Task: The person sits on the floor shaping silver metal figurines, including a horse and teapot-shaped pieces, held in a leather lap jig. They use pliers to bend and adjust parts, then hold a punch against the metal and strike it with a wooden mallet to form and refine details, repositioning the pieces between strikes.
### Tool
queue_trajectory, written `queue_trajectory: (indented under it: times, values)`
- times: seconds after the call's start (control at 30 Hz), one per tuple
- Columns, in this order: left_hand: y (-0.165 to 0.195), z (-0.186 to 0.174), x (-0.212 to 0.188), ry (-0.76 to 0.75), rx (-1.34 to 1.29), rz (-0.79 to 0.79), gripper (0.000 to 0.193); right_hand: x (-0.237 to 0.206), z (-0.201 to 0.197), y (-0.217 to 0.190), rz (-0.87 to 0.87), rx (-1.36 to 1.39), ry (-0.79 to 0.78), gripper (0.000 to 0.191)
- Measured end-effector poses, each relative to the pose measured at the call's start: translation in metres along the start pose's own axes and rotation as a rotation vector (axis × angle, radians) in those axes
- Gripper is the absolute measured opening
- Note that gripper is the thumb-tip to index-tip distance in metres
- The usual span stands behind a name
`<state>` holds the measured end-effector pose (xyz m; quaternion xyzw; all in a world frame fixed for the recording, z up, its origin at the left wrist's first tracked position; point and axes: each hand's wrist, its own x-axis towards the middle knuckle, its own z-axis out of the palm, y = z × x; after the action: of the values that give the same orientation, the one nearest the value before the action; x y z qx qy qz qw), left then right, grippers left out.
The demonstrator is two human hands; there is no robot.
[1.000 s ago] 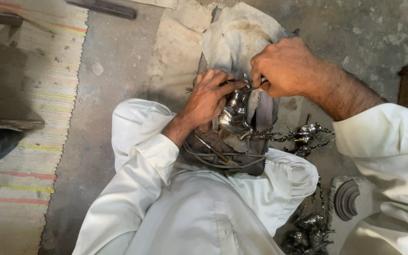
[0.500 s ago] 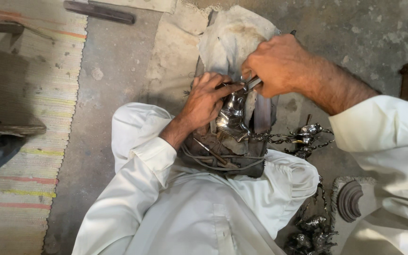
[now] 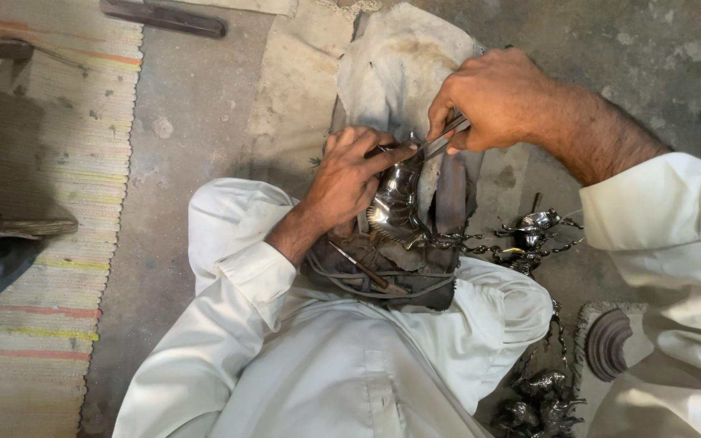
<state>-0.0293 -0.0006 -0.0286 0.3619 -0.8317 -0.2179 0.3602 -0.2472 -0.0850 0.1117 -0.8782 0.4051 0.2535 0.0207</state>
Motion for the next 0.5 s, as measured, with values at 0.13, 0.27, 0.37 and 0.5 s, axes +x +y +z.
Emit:
queue_trajectory:
  times: [0.13, 0.27, 0.37, 0.5]
  values:
    - [-0.003, 0.003, 0.001, -0.014, -0.003, -0.022, 0.072, 0.007, -0.005, 0.002, -0.070, -0.055, 0.028, 0.032]
    - [-0.004, 0.005, 0.003, -0.010, 0.016, -0.021, 0.071, 0.006, -0.008, 0.005, -0.133, -0.120, 0.070, 0.027]
    - [-0.002, 0.007, 0.004, 0.001, 0.020, -0.012, 0.069, 0.001, -0.008, 0.002, -0.229, -0.215, 0.171, 0.026]
    - [0.002, 0.007, 0.003, 0.012, 0.013, 0.010, 0.070, -0.003, -0.009, -0.002, -0.241, -0.182, 0.202, 0.026]
